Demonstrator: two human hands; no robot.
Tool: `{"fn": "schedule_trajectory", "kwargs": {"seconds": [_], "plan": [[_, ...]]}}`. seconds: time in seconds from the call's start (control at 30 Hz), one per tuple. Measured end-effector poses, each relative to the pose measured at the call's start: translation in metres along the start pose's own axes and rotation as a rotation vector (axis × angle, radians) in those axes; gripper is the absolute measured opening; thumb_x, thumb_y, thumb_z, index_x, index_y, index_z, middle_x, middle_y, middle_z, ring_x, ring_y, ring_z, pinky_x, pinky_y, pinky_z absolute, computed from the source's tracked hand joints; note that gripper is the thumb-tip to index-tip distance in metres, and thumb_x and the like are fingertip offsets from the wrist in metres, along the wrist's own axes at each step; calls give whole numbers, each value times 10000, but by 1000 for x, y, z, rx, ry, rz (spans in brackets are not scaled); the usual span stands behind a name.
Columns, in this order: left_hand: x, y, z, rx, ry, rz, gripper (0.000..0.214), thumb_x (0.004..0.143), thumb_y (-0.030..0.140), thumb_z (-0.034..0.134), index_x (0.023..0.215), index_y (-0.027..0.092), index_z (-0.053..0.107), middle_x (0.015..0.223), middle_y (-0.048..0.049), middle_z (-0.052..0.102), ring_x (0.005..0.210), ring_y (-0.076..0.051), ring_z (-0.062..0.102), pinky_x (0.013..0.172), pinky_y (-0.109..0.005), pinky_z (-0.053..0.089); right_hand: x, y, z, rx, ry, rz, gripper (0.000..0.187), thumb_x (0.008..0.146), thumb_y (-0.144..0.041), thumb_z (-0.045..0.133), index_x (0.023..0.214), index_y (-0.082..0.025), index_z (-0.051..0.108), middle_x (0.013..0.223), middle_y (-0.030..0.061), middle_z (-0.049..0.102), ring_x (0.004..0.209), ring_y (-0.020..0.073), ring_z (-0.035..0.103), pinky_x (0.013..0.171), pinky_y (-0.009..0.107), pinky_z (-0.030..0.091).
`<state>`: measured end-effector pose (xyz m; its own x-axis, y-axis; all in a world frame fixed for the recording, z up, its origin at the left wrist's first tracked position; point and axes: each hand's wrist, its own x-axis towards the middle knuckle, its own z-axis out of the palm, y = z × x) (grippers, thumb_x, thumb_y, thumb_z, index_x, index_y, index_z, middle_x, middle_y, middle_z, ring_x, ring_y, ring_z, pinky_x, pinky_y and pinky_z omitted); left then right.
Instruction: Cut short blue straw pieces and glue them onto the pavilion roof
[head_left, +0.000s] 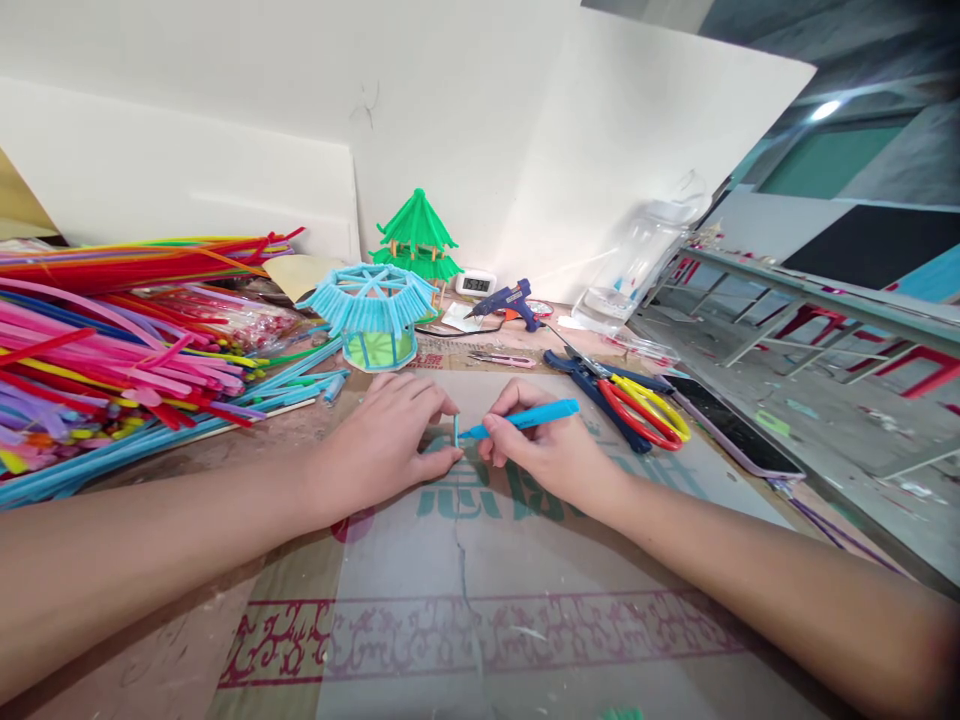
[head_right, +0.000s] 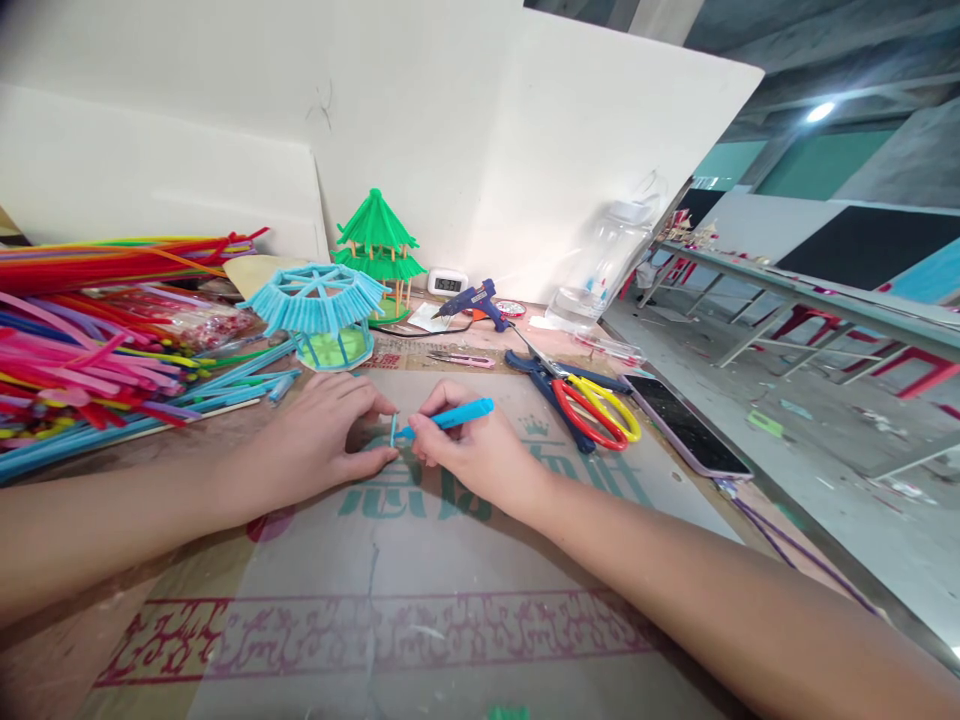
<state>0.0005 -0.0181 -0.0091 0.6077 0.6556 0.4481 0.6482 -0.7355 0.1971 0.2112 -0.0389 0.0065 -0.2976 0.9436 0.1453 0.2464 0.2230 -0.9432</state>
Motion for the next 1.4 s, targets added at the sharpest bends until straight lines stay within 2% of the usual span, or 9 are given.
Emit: {"fn": "schedule_trajectory", "kwargs": {"seconds": [0.27,0.43,0.7,0.93,1.17,1.4], "plan": [[0,0,0,-8,4,2,281,848,406,692,998,193,588,919,-30,619,956,-254,573,884,-395,415,0,-2,-1,-35,-34,21,250,826,-366,708,772,-227,507,604,-22,652,508,121,586,498,248,465],[0,-1,0,-15,-1,1,283,857,405,687,1013,193,582,957,-36,626,987,-259,575,895,-398,412,0,1,0,11,-21,-26,229,900,-410,640,836,-223,524,649,-22,643,551,121,604,557,264,504],[0,0,0,-50,2,-7,253,846,385,693,993,209,588,951,-28,631,989,-257,582,906,-415,421,0,3,-2,-23,8,-74,291,901,-507,634,903,-228,549,681,-31,615,573,140,632,599,306,568],[0,0,1,-31,-5,-12,255,844,380,711,983,206,586,936,-26,621,971,-254,578,893,-403,421,2,4,-2,-22,17,-96,254,908,-469,636,909,-227,562,689,-26,623,589,138,641,612,299,577],[-1,0,0,-11,-3,6,288,847,369,710,1034,194,578,985,-43,630,1016,-266,574,911,-405,412,2,4,-2,-6,-1,-47,245,913,-438,634,846,-223,538,642,-29,627,587,137,645,589,276,552],[-1,0,1,-14,13,9,274,847,372,714,1009,200,575,956,-32,626,991,-257,582,914,-405,418,2,3,-3,19,36,-75,240,911,-438,639,886,-214,558,710,-22,643,564,116,630,595,280,584]]}}
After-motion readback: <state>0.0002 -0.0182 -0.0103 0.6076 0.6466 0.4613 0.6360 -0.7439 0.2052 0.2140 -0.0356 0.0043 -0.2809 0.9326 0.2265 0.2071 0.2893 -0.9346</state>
